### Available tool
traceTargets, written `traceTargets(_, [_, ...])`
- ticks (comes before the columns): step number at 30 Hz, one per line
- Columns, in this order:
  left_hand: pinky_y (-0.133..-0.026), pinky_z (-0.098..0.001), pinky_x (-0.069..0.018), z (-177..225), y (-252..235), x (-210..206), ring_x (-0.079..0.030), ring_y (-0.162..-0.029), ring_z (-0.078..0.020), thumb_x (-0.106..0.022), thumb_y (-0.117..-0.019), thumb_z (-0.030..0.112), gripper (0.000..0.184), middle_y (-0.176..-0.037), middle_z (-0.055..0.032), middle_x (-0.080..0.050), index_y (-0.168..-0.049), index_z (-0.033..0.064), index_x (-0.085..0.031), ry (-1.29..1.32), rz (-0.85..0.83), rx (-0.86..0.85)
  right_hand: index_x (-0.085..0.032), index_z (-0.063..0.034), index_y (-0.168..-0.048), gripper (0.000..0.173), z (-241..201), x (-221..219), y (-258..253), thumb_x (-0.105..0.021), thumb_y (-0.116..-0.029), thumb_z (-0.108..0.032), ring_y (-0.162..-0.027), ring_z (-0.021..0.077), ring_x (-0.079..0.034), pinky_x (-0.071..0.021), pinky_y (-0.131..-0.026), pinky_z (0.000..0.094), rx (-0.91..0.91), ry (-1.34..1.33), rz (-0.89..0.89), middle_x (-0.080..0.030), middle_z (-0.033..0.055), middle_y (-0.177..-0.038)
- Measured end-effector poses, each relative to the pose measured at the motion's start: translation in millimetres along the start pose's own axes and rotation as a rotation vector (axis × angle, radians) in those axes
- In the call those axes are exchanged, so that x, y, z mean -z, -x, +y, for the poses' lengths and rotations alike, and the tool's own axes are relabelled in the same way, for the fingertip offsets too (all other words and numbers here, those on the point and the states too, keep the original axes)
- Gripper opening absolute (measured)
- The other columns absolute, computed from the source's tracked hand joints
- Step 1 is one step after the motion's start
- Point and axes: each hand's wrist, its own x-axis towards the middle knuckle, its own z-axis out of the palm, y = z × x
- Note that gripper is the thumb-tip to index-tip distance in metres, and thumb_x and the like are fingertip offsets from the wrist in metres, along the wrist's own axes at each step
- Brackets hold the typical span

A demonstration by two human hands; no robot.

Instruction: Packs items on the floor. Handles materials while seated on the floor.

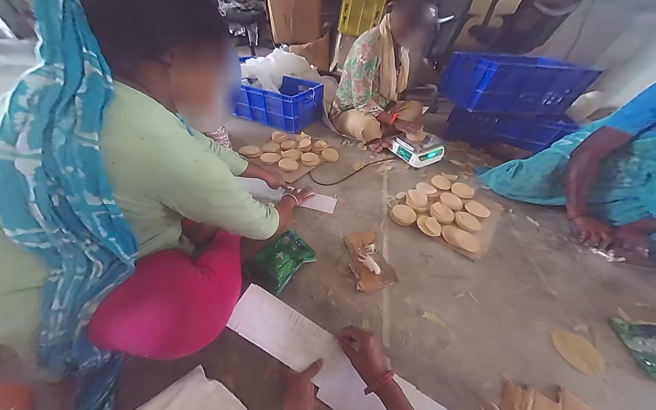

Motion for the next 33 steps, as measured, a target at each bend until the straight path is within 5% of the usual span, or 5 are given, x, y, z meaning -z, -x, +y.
traceTargets(18, [-0.090,-0.0423,-0.0577,-3,-1,3,-0.065,-0.105,-0.0243,-0.066,-0.0861,-0.016,0.062,-0.124,-0.0221,-0.060,-0.141,-0.0065,-0.039,-0.003,-0.036,0.002,-0.069,0.0066,-0.118,0.035,7,-6,-4,-0.074,-0.0837,0.001,-0.089,0.0290,-0.072,-0.0595,-0.084,0.0417,-0.019,-0.052,-0.029,-0.073,0.0198,-0.104])
traceTargets(21, [-0.089,-0.0412,-0.0578,-1,0,2,-0.065,-0.105,-0.0233,-0.066,-0.0866,-0.016,0.061,-0.124,-0.0217,-0.060,-0.141,-0.0061,-0.039,0.001,-0.022,0.012,-0.070,0.0048,-0.124,0.037,0,2,-6,-0.073,-0.0882,-0.004,-0.096,0.0334,-0.072,-0.0566,-0.092,0.0462,-0.102,-0.021,-0.133,-0.073,0.0225,-0.109])
traceTargets(33, [-0.089,-0.0407,-0.0583,0,3,6,-0.066,-0.105,-0.0213,-0.068,-0.0858,-0.015,0.066,-0.123,-0.0199,-0.061,-0.143,-0.0057,-0.037,-0.023,-0.085,-0.015,-0.077,0.0012,-0.110,0.023,0,5,-5,-0.073,-0.0910,-0.012,-0.096,0.0334,-0.071,-0.0552,-0.092,0.0482,-0.159,-0.009,-0.155,-0.075,0.0205,-0.101])
